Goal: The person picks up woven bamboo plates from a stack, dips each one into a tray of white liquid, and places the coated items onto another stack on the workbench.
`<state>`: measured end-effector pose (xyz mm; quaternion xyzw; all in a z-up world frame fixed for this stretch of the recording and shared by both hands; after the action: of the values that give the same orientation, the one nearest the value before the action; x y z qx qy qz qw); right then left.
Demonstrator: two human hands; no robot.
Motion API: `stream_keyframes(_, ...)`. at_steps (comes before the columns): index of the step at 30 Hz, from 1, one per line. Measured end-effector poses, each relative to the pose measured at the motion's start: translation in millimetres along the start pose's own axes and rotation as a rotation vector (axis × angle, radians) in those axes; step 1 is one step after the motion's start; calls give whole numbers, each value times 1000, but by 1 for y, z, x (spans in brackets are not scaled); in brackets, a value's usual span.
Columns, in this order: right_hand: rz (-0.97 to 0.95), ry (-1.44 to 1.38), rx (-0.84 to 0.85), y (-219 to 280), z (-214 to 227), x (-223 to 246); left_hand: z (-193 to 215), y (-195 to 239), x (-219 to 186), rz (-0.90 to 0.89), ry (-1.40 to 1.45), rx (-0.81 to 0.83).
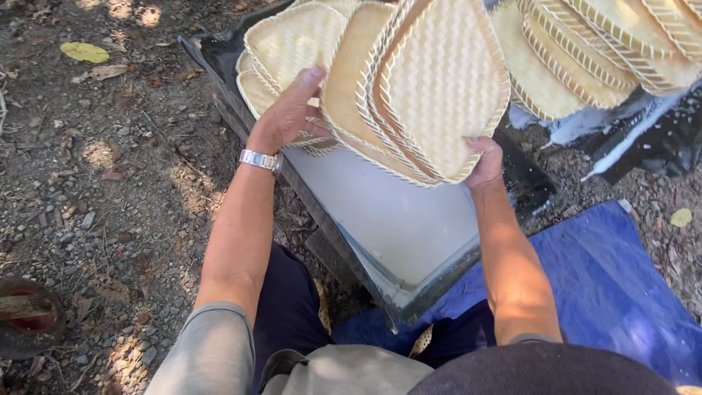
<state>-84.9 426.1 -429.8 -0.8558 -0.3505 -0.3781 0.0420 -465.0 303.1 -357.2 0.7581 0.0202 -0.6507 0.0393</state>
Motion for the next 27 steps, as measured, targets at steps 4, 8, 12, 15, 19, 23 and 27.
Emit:
stream_keyframes(4,-79,144,-119,36,58,1,-56,1,26,201,-134,113)
stream_keyframes(8,-240,212,-196,64,99,-3,-86,-1,79,351,-99,131)
stream_keyframes(12,-368,226,-378,72,124,-2,-101,-1,154,386,104,359)
stream_keyframes(15,-420,233,-456,71,139,-11,-104,-13,205,558,309,383)
stream_keyframes(19,-485,290,-560,70,156,-33,-105,-25,259,846,90,355)
stream_keyframes(23,-595,383,-552,63,166,-52,-107,-41,309,844,-286,299)
stream_keyframes(27,-518,702,-790,51,167,-66,-110,-69,363,436,-869,376)
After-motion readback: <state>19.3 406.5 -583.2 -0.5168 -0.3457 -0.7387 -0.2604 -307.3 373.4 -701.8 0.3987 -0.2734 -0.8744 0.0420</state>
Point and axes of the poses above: each hand's wrist, its own y-axis away from the middle knuckle, its own z-axis out of the back of the hand, x = y × z, the point moved 2 cm from there along -y, towards the middle knuckle, and after that the axes turned 8 degrees about -z, right-handed, at the moved point
